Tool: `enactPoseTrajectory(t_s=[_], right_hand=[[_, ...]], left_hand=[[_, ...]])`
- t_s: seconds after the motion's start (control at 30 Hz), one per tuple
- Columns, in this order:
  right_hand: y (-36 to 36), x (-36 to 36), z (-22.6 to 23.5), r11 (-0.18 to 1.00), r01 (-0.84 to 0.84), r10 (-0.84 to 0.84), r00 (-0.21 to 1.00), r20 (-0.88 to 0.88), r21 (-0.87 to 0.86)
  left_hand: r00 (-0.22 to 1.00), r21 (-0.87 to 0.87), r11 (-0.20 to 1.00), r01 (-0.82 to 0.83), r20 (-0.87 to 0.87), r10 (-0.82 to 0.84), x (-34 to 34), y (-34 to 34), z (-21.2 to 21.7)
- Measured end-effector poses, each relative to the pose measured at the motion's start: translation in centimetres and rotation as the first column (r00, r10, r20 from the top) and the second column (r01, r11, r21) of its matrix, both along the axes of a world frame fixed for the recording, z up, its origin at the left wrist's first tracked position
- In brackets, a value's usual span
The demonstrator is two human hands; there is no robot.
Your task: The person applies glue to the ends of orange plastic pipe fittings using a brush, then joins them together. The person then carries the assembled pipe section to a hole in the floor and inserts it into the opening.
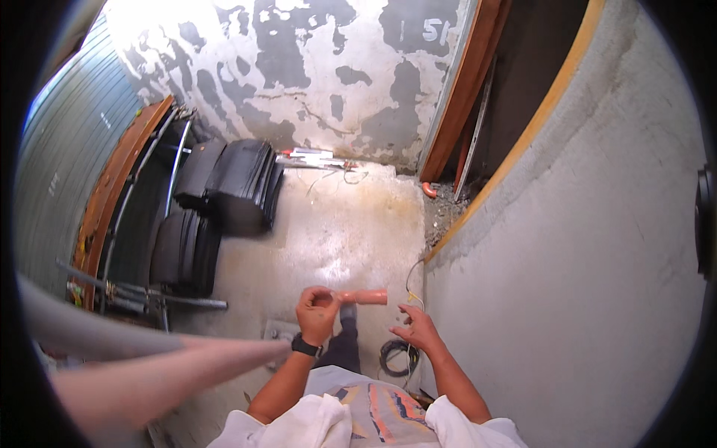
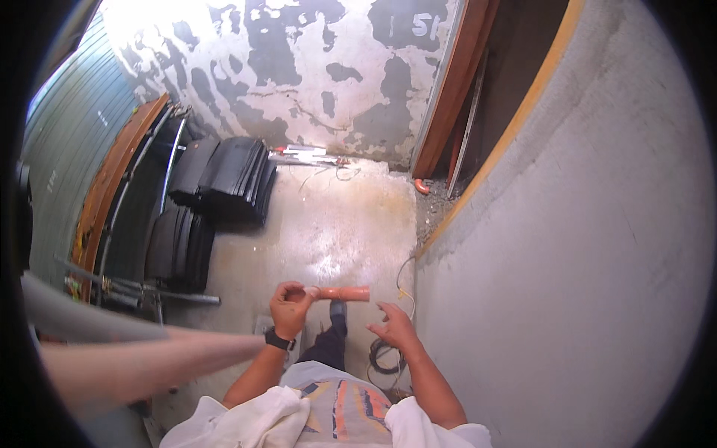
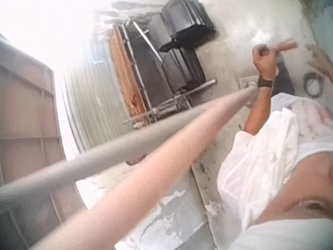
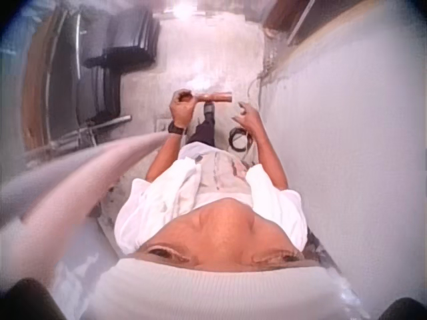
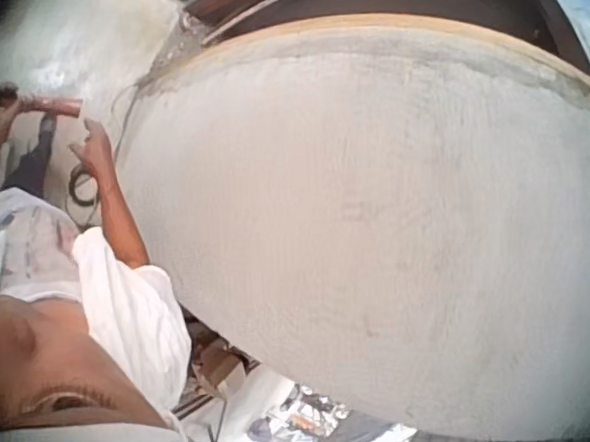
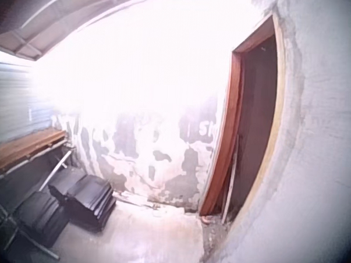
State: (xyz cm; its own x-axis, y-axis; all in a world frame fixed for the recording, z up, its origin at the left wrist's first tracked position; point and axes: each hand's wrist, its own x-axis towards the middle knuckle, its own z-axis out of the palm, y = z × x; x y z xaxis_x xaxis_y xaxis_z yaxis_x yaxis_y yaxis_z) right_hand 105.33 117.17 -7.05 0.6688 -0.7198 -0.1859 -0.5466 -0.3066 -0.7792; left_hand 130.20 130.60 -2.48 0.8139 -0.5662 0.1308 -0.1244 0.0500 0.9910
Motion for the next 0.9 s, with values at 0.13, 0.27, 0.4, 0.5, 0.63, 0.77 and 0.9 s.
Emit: enactPoseTrajectory(t_s=[0.13, 0.27, 0.4, 0.5, 0.63, 0.77, 0.9], right_hand=[[-7.7, 11.4, 5.1, 0.944, -0.197, 0.248, 0.952, 0.179, -0.263], [-14.0, 19.9, 8.3, 0.948, -0.226, 0.268, 0.947, 0.178, -0.225], [-21.5, 24.4, 8.7, 0.945, -0.127, 0.240, 0.895, 0.376, -0.301], [-27.7, 26.8, 8.2, 0.921, -0.095, 0.258, 0.875, 0.409, -0.379], [-36.1, 28.7, 6.1, 0.919, -0.104, 0.264, 0.879, 0.396, -0.381], [-46.1, 29.3, 2.8, 0.925, 0.024, 0.170, 0.867, 0.468, -0.380], [-55.7, 27.7, -1.6, 0.954, 0.178, -0.048, 0.886, 0.460, -0.243]], left_hand=[[0.976, 0.094, 0.981, 0.172, 0.118, -0.182, 4.4, -9.6, -2.6], [0.963, 0.048, 0.966, 0.253, 0.084, -0.257, 7.6, -18.1, 2.1], [0.954, -0.028, 0.953, 0.301, 0.026, -0.300, 11.2, -26.1, 5.0], [0.923, -0.032, 0.934, 0.355, 0.172, -0.345, 13.6, -31.7, 5.0], [0.867, -0.026, 0.893, 0.450, 0.254, -0.429, 15.5, -40.4, 5.1], [0.857, 0.014, 0.876, 0.482, 0.200, -0.475, 18.0, -50.2, 1.7], [0.877, 0.286, 0.855, 0.434, 0.085, -0.474, 22.5, -57.8, -3.1]])
